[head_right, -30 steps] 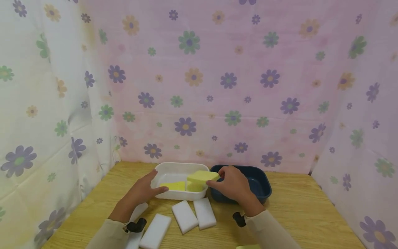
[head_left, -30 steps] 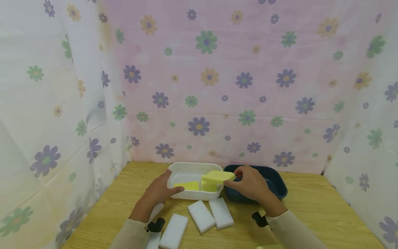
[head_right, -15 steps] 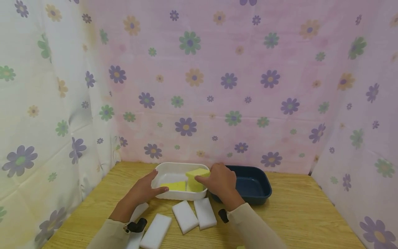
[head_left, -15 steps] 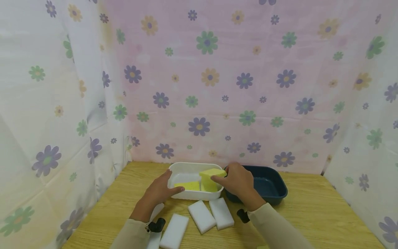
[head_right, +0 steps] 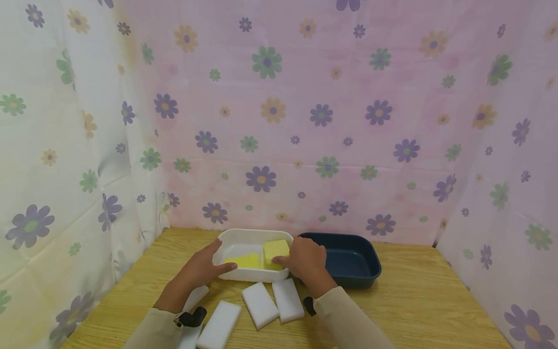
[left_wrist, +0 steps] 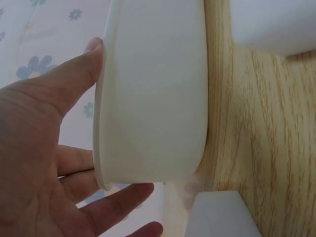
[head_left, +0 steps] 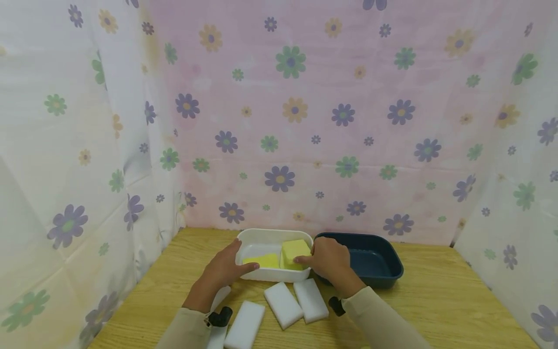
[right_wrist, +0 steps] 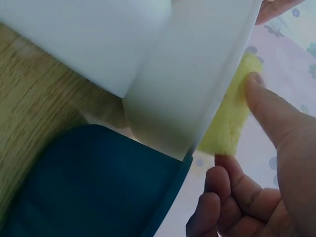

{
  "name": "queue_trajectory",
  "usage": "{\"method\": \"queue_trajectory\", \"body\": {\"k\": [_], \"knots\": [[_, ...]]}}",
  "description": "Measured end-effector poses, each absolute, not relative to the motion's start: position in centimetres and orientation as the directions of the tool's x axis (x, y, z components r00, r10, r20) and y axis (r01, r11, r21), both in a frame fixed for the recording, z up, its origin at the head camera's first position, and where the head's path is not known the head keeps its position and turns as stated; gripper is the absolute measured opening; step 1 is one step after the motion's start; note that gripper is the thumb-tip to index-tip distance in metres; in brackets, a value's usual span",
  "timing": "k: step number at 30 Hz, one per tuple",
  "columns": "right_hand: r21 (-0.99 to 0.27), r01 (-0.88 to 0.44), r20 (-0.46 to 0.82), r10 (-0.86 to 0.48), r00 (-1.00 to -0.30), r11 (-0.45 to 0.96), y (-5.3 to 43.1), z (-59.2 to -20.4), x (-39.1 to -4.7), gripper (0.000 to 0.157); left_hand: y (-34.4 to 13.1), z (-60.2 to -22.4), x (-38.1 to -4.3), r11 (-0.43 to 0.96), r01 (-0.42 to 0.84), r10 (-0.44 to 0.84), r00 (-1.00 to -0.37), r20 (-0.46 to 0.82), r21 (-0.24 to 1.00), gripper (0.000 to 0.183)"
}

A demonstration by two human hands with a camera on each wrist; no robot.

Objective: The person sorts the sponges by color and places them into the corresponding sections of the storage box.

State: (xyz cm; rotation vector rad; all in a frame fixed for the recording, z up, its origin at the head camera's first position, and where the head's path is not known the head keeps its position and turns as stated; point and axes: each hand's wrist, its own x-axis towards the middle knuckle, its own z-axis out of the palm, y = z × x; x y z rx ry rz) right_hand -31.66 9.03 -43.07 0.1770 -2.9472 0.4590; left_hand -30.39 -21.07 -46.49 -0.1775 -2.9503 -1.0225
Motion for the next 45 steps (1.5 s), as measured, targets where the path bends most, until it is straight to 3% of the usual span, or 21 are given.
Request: {"method": "queue_trajectory", "body": {"k": [7,24,31,45], "knots": [[-0.313,-0.19,0.156,-0.147,-0.977,0.931,8.7,-43.4,-31.6,0.045,-21.1,-46.6,-30.4,0.783,0.111,0.101,-0.994,0.052,0.612,0.115],[-0.331,-0.179,0.11,-0.15,-0.982,0.926,8.6,-42.9,-31.3,0.032,-20.8,-46.1,-30.4,0.784,0.129,0.108,-0.992,0.071,0.607,0.112],[-0.332,-0.186,0.104,-0.16,-0.982,0.925,8.7,-42.8,-31.0,0.017,-20.8,-46.2,-30.0,0.78,0.139,0.113,-0.99,0.08,0.61,0.112],[-0.402,-0.198,0.119,-0.163,-0.979,0.894,10.2,-42.3,-30.3,0.013,-20.9,-46.4,-30.1,0.779,0.135,0.109,-0.991,0.08,0.612,0.112]]}}
